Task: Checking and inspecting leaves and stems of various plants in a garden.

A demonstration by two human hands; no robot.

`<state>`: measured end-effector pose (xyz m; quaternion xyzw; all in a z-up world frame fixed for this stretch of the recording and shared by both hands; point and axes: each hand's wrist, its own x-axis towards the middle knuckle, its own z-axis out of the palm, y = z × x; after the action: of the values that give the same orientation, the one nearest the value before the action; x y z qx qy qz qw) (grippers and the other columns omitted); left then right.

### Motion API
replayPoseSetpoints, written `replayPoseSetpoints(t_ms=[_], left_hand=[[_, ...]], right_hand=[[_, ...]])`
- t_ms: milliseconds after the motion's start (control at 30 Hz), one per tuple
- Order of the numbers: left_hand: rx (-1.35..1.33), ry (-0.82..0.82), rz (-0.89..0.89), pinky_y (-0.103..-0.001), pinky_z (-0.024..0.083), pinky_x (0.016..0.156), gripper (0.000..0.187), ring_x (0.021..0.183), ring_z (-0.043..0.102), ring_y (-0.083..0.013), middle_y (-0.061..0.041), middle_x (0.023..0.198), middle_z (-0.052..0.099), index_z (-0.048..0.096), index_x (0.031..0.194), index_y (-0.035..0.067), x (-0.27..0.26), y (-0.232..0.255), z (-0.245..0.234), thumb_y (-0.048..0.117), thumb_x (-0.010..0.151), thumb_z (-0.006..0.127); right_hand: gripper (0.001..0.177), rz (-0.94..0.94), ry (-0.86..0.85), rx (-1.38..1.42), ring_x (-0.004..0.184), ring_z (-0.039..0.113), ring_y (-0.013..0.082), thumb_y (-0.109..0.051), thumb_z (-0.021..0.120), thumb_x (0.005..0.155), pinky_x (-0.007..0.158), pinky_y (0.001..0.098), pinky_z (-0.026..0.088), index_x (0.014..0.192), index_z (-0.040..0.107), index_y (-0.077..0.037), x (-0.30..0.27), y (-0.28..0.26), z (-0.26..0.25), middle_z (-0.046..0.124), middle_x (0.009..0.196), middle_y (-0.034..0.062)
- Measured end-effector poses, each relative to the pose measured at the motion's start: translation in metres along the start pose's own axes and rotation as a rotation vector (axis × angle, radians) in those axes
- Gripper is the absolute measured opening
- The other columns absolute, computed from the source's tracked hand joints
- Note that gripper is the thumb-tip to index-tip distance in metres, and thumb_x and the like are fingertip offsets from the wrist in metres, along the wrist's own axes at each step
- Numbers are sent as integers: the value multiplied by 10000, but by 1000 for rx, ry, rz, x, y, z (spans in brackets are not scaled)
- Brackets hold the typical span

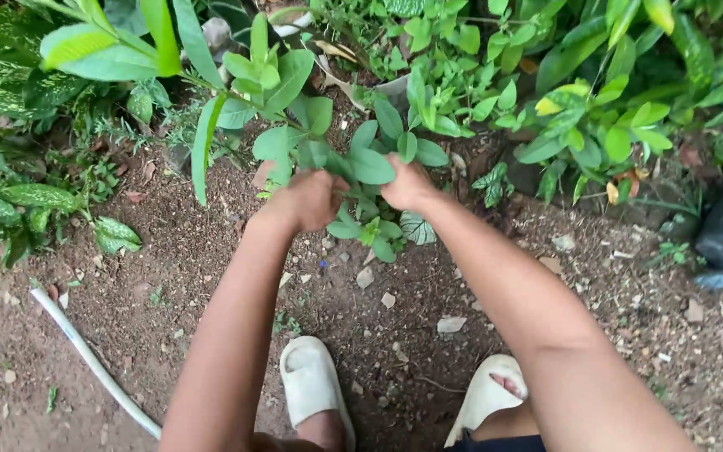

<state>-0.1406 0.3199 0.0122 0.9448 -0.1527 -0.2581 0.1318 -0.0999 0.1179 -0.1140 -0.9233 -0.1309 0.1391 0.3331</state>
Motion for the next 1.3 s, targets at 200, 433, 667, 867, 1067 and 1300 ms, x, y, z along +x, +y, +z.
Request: replayPoseSetpoints(t_ms=[200,433,667,867,1067,1300], left_hand=[[103,89,-58,-471,535,963,251,1073,691,-387,-205,1121,730,767,1056,133,3,-13,12,234,930,575],[35,460,83,-522,527,867,232,986,689,-398,-181,1058,729,734,1056,129,65,-61,56,298,940,625],[-304,871,84,-478,551,817,250,915,700,-364,-140,983,733,731,1003,114,49,-29,38,240,801,808],[-456,897,-129,-456,573,777,183,877,735,-344,-105,948,771,793,994,193,63,-28,27,290,838,795],[-453,854,-245,-445,580,750,188,811,741,-338,-106,891,772,817,994,253,75,-31,32,340,828,800],[-427,897,-163,-442,575,739,151,811,742,-323,-67,894,784,809,968,217,74,-36,33,302,845,789]], right_hand=[[318,-56,93,-15,1090,658,384,-204,644,895,917,476,520,1205,695,-153,4,-9,8,708,1186,157],[397,-59,80,36,1127,641,310,-357,661,943,949,433,502,1289,659,-162,23,9,27,681,1272,98],[431,20,137,120,1148,648,278,-353,685,910,969,409,505,1292,654,-155,34,8,34,686,1286,94],[475,118,197,256,1173,656,239,-348,713,870,993,380,509,1295,649,-146,38,11,39,691,1304,89],[483,192,239,277,1197,646,237,-311,714,861,1009,379,499,1308,637,-144,42,14,40,674,1329,99],[450,224,154,121,1206,626,268,-264,721,893,1016,377,488,1319,633,-145,34,10,32,661,1330,112]])
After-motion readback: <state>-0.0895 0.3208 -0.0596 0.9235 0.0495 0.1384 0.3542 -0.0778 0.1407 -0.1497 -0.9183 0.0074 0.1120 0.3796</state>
